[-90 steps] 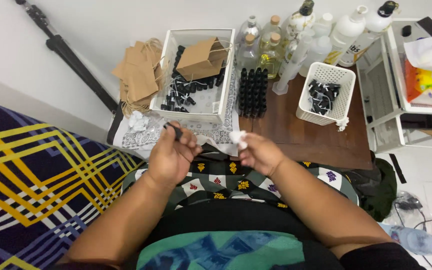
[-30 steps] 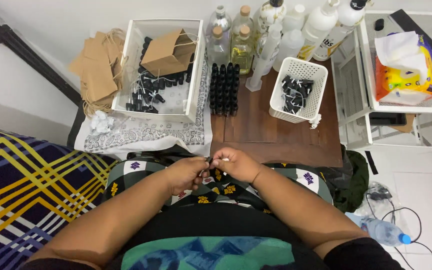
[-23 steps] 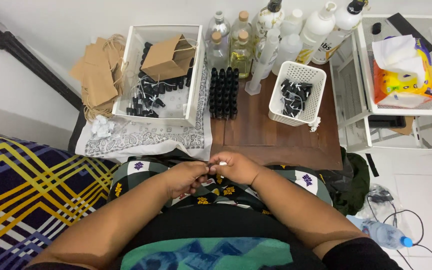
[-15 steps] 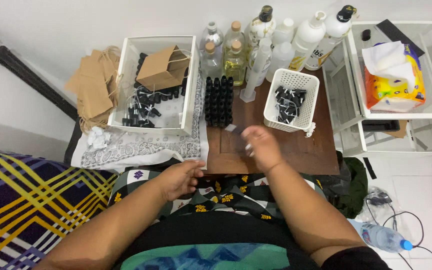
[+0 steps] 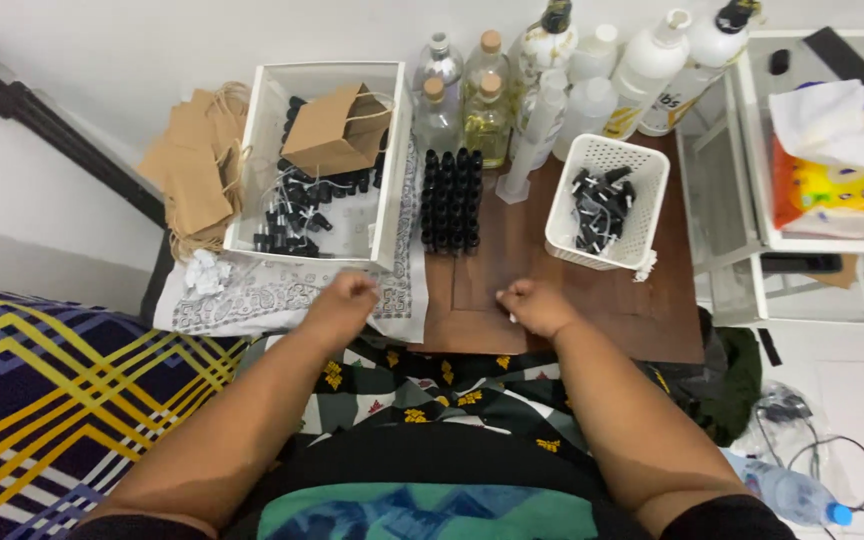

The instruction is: Assembling perfume bottle caps by inserting wicks into them and placing the finished parts into a basket.

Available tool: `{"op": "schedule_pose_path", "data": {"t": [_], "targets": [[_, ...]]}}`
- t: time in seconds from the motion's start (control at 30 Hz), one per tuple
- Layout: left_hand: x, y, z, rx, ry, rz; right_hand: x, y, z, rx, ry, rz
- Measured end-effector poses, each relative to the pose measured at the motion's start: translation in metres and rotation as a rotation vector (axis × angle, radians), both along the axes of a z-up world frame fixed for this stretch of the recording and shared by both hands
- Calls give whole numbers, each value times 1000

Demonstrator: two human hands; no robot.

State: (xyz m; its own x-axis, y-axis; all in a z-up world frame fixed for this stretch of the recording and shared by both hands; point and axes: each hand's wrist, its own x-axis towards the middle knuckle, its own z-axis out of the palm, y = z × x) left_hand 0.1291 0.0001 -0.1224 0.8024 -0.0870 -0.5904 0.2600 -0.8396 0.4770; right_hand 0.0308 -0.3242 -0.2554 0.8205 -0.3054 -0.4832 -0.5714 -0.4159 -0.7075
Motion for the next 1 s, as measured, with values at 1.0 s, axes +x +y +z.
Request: {"op": "schedule_pose_path", "data": {"t": [1.0], "targets": [[152,11,18,522,-128,-170,3,-3,47,127,215,-169]]}}
